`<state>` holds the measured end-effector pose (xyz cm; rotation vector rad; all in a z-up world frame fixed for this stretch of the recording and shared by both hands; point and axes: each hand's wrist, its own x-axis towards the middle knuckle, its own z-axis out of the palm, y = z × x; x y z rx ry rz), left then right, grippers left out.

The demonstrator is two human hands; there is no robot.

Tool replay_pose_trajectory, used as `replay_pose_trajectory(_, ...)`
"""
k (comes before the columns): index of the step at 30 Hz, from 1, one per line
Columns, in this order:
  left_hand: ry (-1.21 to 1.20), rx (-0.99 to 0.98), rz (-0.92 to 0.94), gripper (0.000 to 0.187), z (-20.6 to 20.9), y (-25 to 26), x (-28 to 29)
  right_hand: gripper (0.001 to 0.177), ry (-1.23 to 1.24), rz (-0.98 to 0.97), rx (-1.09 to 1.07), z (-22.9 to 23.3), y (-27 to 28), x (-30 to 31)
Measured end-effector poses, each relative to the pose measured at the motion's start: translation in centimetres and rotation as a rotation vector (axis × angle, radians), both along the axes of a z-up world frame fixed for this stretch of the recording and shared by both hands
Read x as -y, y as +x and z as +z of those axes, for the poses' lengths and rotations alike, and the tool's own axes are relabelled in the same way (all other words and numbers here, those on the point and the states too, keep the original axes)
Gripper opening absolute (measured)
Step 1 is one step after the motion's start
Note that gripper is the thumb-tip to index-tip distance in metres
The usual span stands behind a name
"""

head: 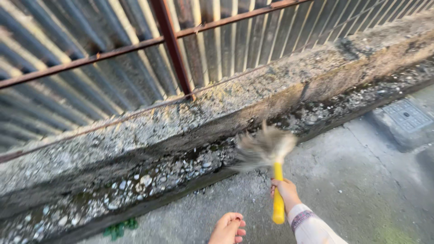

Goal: The person sweeps debris from a concrete ledge and along a narrow outdoor alleyway using a handheld broom.

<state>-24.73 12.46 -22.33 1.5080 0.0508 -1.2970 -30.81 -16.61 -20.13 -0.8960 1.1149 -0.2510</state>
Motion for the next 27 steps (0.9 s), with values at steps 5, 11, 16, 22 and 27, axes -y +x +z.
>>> replay_pose_trajectory(5, 0.037, -0.006, 0.171, 0.030, -1.4, -1.7, -6.1, 0.056, -0.419, -0.133, -0.237, 3.8, -0.5, -3.9)
replay_pose_trajectory(11, 0.052, -0.053, 0.397, 0.030, -2.1, -3.6, -11.2, 0.062, -0.202, 0.104, -0.119, 2.0, 2.7, -5.1)
replay_pose_trajectory(16, 0.072, -0.015, 0.372, 0.028, -1.3, -4.7, -13.3, 0.090, -1.039, 1.256, -0.298, 1.0, 2.9, -16.7)
replay_pose_trajectory(22, 0.010, -0.080, 0.446, 0.028, 0.5, -3.3, -19.6, 0.086, -1.029, 1.682, -0.418, 4.7, -1.5, -16.5)
replay_pose_trajectory(27, 0.028, -0.100, 0.515, 0.028, -0.3, -3.5, -25.5, 0.088, -1.050, 1.339, -0.827, 3.2, -6.5, -11.2)
